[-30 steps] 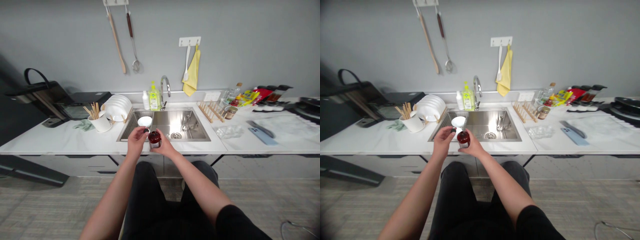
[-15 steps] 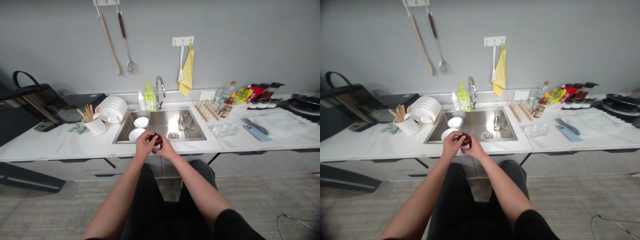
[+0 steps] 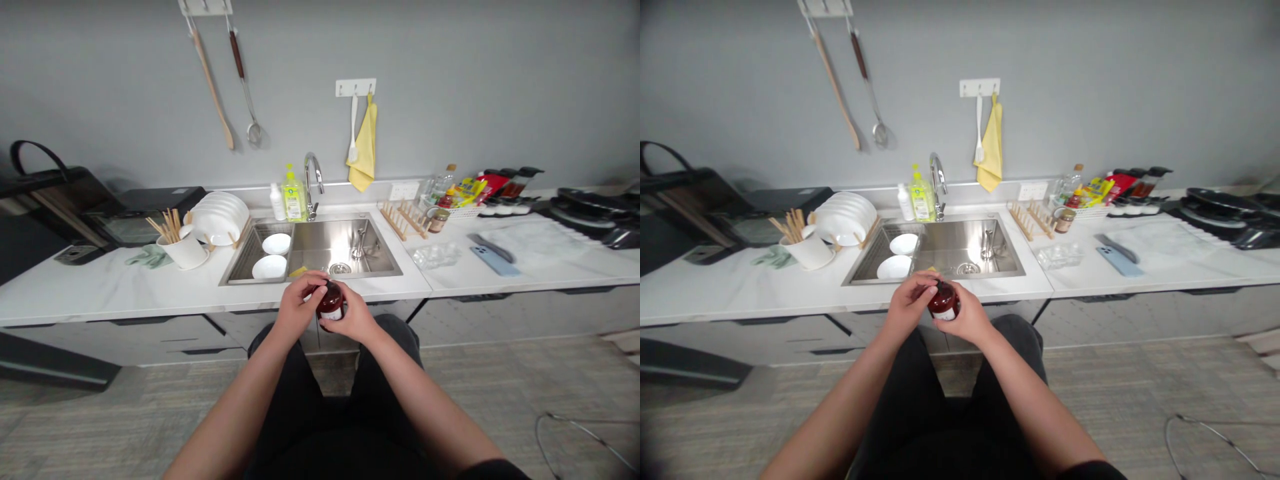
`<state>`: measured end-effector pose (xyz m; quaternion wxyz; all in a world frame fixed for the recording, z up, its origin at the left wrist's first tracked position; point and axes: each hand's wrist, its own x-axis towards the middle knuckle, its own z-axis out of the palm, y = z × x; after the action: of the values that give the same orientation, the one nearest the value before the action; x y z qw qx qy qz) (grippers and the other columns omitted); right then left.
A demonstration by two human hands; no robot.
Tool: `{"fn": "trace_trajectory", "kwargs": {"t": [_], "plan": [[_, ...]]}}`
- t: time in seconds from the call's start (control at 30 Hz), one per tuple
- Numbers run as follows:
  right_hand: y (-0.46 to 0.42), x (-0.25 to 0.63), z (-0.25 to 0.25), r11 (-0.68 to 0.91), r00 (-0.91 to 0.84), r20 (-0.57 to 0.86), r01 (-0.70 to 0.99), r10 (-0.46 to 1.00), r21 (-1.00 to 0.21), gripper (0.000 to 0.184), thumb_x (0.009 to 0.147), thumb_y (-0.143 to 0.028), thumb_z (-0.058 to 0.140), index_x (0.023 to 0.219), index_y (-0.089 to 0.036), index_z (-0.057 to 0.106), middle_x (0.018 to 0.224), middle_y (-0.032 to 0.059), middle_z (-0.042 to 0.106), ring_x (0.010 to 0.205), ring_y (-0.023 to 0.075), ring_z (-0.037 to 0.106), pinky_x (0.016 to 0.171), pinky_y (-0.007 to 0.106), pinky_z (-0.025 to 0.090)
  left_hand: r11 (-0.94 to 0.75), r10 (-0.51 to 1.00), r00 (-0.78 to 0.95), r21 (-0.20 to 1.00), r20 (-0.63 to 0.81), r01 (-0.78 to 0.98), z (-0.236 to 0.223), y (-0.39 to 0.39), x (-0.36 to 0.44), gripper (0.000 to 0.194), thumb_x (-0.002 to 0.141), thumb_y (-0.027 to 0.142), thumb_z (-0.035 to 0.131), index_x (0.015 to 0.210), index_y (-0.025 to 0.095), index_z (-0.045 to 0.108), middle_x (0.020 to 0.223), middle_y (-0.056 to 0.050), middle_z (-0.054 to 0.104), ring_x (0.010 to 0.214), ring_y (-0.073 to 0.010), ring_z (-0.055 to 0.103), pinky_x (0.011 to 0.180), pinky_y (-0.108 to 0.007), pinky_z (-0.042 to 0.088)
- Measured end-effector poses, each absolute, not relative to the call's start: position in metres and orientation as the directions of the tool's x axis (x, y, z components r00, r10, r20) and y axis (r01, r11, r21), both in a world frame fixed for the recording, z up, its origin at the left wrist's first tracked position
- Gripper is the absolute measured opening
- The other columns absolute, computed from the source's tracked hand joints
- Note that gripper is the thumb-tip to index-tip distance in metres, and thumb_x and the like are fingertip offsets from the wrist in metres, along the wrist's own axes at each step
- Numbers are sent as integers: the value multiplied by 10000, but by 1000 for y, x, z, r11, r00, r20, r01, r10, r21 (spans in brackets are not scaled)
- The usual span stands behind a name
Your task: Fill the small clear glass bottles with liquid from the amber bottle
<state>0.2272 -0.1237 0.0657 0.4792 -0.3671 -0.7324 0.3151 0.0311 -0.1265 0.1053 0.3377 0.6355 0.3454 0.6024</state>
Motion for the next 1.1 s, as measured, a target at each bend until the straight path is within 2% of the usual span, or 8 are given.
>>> {"fn": "trace_trajectory", "kwargs": {"t": [0.1,0.27,0.4,0.5,0.7,0.8,1.0,1.1], "plan": [[-133,226,72,524,-190,490,363,851,-770,826,729,-393,1012,1491,-328,702,1401,91,822,1227,417,816,1074,565,659,-560,820,-68,821,569,110,114,-132,42,144,989,424,869,982,283,839,1156,-129,802,1115,-299,813,944,-479,732],[-144,225,78,518,-121,522,432,845,-739,858,746,-430,1022,1533,-343,691,1452,104,801,1292,443,789,1141,618,634,-567,781,-200,806,591,167,117,-140,56,195,912,425,943,903,275,820,1105,-115,755,1037,-277,797,874,-450,738],[-150,228,77,512,-72,544,460,836,-725,884,750,-450,1022,1555,-339,675,1440,118,802,1272,452,793,1121,640,641,-577,803,-119,812,583,87,116,-146,58,145,1013,417,835,994,275,817,1212,-127,826,1138,-295,829,1014,-502,720],[-155,231,77,514,-71,550,469,832,-718,898,734,-455,1036,1549,-330,680,1434,119,809,1267,451,800,1106,627,653,-581,807,-62,808,588,101,119,-150,56,131,1033,401,805,1017,276,843,1178,-116,859,1155,-307,836,1077,-531,691],[-168,229,83,502,-64,551,512,832,-698,871,743,-444,1019,1542,-331,693,1414,110,823,1236,429,818,1058,588,679,-616,733,-176,751,657,236,125,-155,63,137,917,358,933,883,276,829,994,-80,799,988,-267,790,944,-471,655],[-174,227,87,476,-44,545,549,837,-687,826,777,-440,976,1538,-295,691,1403,118,829,1235,406,823,1056,558,676,-622,719,-209,748,663,232,122,-157,65,150,928,351,923,896,257,810,1025,-72,796,1014,-245,781,963,-439,641],[-175,234,93,509,-130,519,494,845,-705,879,729,-423,1016,1536,-296,693,1440,108,821,1257,385,823,1087,519,665,-564,825,56,815,562,132,130,-166,51,176,1099,383,708,1140,255,821,1222,-102,870,1216,-284,823,1128,-480,624],[-176,237,96,587,-245,535,395,809,-707,890,734,-411,1029,1548,-285,692,1470,118,811,1303,386,809,1130,517,646,-579,811,220,798,543,165,140,-169,43,207,1088,400,746,1219,259,823,1278,-107,871,1257,-303,821,1145,-481,624]]}}
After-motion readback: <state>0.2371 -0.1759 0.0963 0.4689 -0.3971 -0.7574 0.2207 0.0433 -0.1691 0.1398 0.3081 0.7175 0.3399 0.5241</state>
